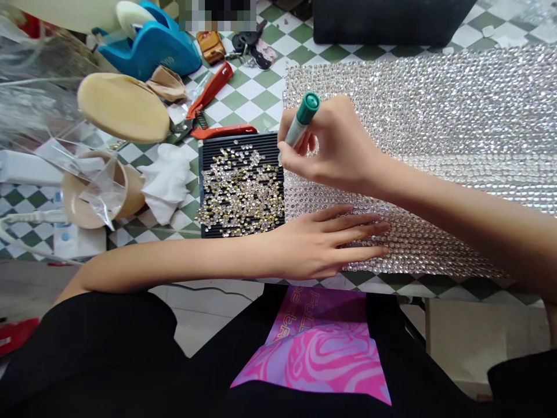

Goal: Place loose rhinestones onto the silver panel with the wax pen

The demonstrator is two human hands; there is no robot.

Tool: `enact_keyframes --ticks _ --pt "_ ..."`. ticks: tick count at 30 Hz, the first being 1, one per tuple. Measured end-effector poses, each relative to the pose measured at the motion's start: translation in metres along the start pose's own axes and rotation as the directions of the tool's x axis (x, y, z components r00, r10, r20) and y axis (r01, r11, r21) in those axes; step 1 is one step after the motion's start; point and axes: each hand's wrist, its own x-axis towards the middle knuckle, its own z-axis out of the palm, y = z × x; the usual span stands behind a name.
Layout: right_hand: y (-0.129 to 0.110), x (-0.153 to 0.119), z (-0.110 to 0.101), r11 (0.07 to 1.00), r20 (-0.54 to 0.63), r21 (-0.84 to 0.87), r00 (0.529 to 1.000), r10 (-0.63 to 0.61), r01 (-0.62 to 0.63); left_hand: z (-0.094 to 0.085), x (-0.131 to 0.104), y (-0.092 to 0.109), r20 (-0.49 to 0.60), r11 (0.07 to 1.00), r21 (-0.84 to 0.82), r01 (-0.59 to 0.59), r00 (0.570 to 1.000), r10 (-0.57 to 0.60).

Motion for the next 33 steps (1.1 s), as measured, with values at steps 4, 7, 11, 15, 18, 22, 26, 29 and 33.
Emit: enact_keyframes --ticks 4,7,11,15,18,22,26,29,33 --pt "0.000 0.000 0.002 0.999 0.006 -0.036 1.000 -0.023 0.023 0.002 0.001 0.000 0.009 1.000 0.004 0.006 1.000 -0.006" --pt "-0.001 0.002 0.002 0.997 0.014 -0.058 0.999 -0.046 0.046 0.004 0.001 0.000 0.018 1.000 0.008 0.011 1.000 -0.011" --pt "-0.004 0.010 -0.002 0.995 0.056 -0.075 0.997 -0.059 0.063 -0.001 0.002 0.000 0.059 1.000 0.021 0.002 0.998 -0.003" --pt "-0.005 0.023 -0.007 0.993 0.133 -0.087 0.989 -0.064 0.076 -0.012 0.003 0.001 0.144 0.999 0.046 0.015 0.989 -0.021" --pt "-0.005 0.034 -0.005 0.990 0.194 -0.133 0.981 -0.025 0.052 -0.014 0.003 0.001 0.158 0.999 0.050 0.016 0.987 -0.024" --pt "-0.010 0.043 0.002 0.985 0.248 -0.170 0.967 0.054 -0.011 -0.010 0.002 0.001 0.100 0.998 0.069 0.006 0.995 -0.013" --pt "-0.013 0.044 0.007 0.977 0.272 -0.206 0.956 0.110 -0.054 -0.008 0.000 0.001 0.083 0.996 0.091 0.003 0.996 -0.010" --pt "-0.012 0.042 0.007 0.986 0.269 -0.163 0.960 0.074 -0.030 -0.010 -0.001 0.002 0.083 0.996 0.092 -0.002 0.997 -0.005" --pt "-0.008 0.038 0.004 0.991 0.224 -0.131 0.974 0.042 -0.012 -0.010 -0.001 0.002 0.074 0.995 0.101 -0.003 0.997 -0.005"
